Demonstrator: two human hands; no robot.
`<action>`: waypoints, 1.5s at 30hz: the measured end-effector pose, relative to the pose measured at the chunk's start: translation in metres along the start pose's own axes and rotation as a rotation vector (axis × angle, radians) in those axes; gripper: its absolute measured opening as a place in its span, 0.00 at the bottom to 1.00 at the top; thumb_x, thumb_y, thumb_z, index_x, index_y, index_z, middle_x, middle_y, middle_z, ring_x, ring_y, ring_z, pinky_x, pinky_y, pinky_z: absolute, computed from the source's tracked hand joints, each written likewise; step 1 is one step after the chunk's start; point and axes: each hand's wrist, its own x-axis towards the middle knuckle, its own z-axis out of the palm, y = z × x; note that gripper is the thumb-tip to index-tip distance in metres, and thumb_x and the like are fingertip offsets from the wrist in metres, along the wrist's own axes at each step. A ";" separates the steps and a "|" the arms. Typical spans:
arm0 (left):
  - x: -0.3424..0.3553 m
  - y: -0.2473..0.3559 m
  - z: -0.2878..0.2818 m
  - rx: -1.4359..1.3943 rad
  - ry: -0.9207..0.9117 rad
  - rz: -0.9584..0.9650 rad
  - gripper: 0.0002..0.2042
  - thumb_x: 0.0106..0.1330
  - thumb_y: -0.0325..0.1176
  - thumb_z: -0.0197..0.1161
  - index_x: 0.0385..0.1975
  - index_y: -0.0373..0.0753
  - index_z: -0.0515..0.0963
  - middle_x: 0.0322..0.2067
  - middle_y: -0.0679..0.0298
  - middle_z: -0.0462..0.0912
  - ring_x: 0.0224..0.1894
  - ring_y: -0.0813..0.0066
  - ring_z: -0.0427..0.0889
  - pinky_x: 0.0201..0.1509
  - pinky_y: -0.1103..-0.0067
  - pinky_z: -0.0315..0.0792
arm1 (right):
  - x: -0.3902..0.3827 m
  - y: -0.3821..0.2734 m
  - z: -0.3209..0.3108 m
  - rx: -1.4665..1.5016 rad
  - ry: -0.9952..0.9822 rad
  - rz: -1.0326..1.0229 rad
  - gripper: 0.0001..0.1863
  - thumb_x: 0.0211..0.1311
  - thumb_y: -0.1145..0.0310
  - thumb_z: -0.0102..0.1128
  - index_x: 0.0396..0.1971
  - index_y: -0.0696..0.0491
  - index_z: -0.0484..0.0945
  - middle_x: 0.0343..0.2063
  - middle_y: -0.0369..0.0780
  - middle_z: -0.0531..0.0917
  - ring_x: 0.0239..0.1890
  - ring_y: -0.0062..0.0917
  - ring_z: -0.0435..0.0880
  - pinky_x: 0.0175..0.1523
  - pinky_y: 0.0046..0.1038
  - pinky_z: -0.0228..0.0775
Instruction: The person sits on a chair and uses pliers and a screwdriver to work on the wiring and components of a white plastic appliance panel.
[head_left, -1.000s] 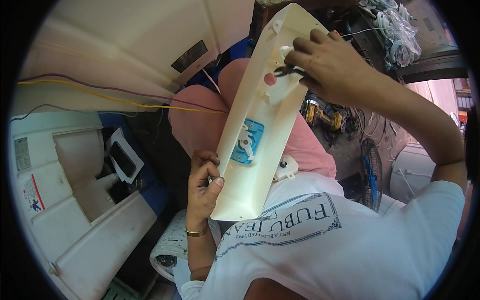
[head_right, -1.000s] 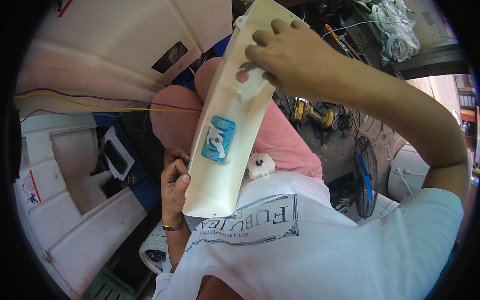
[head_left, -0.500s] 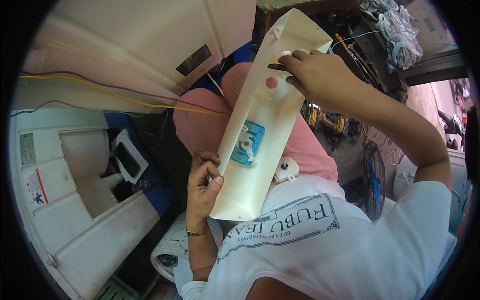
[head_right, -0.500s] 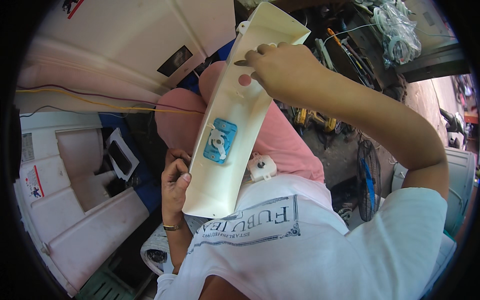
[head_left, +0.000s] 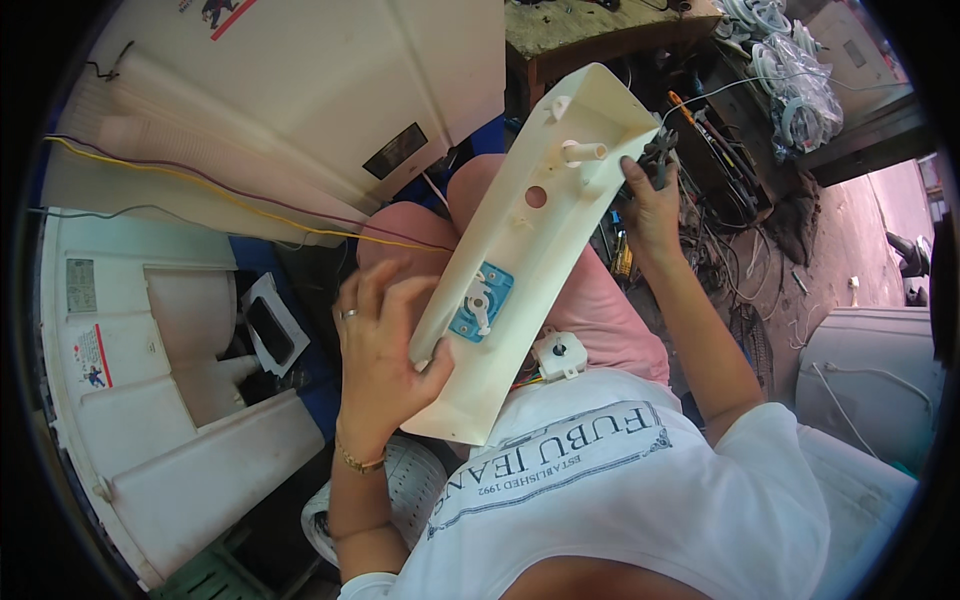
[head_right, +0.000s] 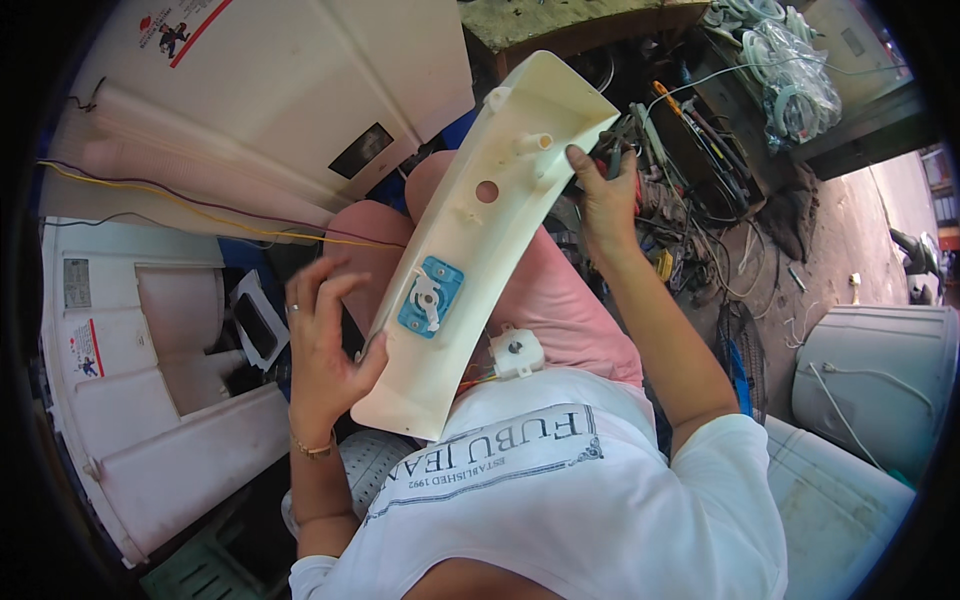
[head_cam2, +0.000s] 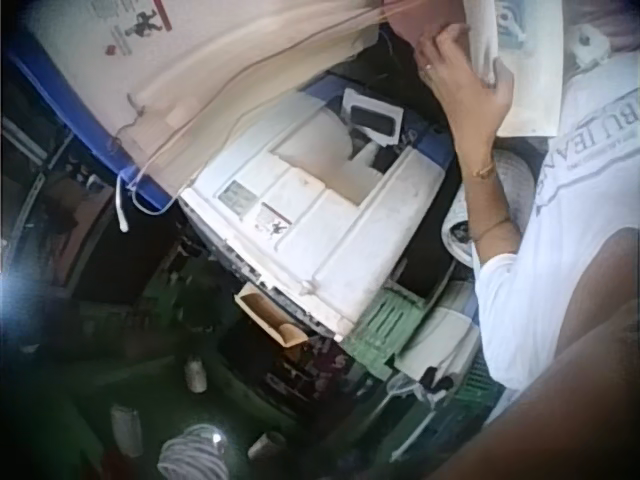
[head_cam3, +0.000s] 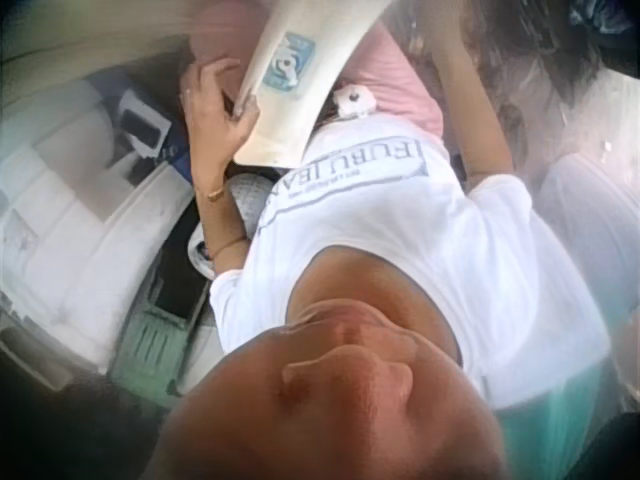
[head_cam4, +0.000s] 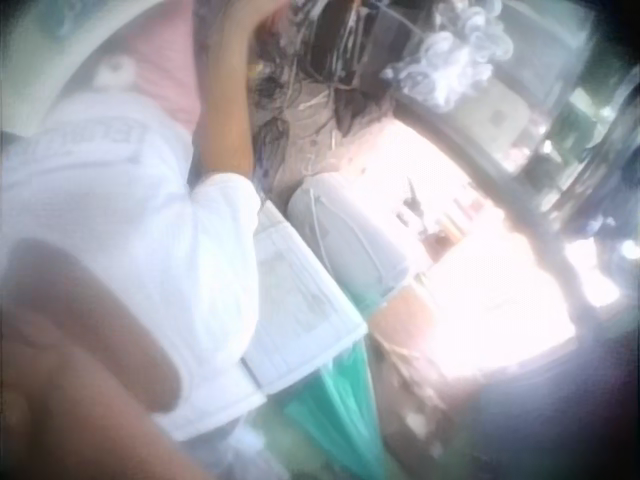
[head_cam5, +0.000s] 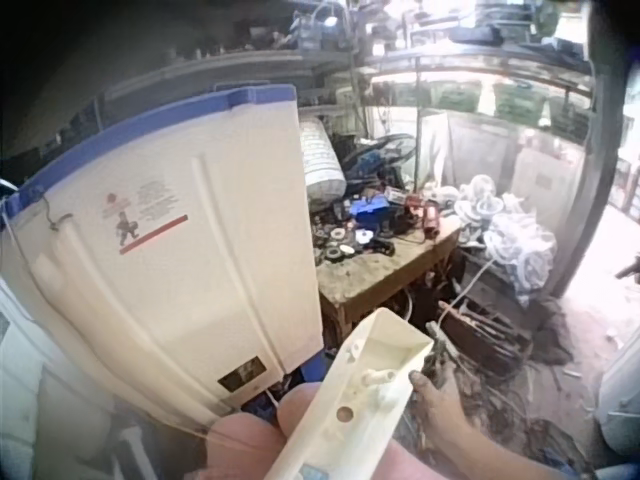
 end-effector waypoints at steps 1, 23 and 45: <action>0.018 0.011 -0.002 0.086 0.003 0.126 0.16 0.52 0.34 0.68 0.42 0.42 0.79 0.58 0.57 0.71 0.61 0.56 0.67 0.65 0.59 0.59 | 0.001 0.002 -0.002 0.005 0.005 -0.009 0.33 0.60 0.68 0.72 0.59 0.54 0.62 0.50 0.41 0.77 0.50 0.28 0.81 0.48 0.33 0.79; 0.132 0.052 0.089 0.963 -0.299 0.429 0.05 0.55 0.34 0.67 0.29 0.55 0.85 0.61 0.69 0.71 0.78 0.62 0.44 0.64 0.47 0.52 | 0.003 0.009 -0.007 -0.339 -0.111 -0.213 0.27 0.53 0.79 0.64 0.54 0.58 0.66 0.48 0.42 0.75 0.49 0.24 0.77 0.55 0.28 0.69; 0.089 -0.025 0.061 -0.418 0.031 -0.048 0.21 0.69 0.22 0.53 0.63 0.35 0.68 0.60 0.53 0.72 0.61 0.61 0.75 0.60 0.73 0.72 | -0.032 -0.094 0.018 -1.541 -0.872 -0.935 0.16 0.51 0.67 0.67 0.42 0.52 0.81 0.41 0.40 0.79 0.47 0.36 0.76 0.48 0.37 0.67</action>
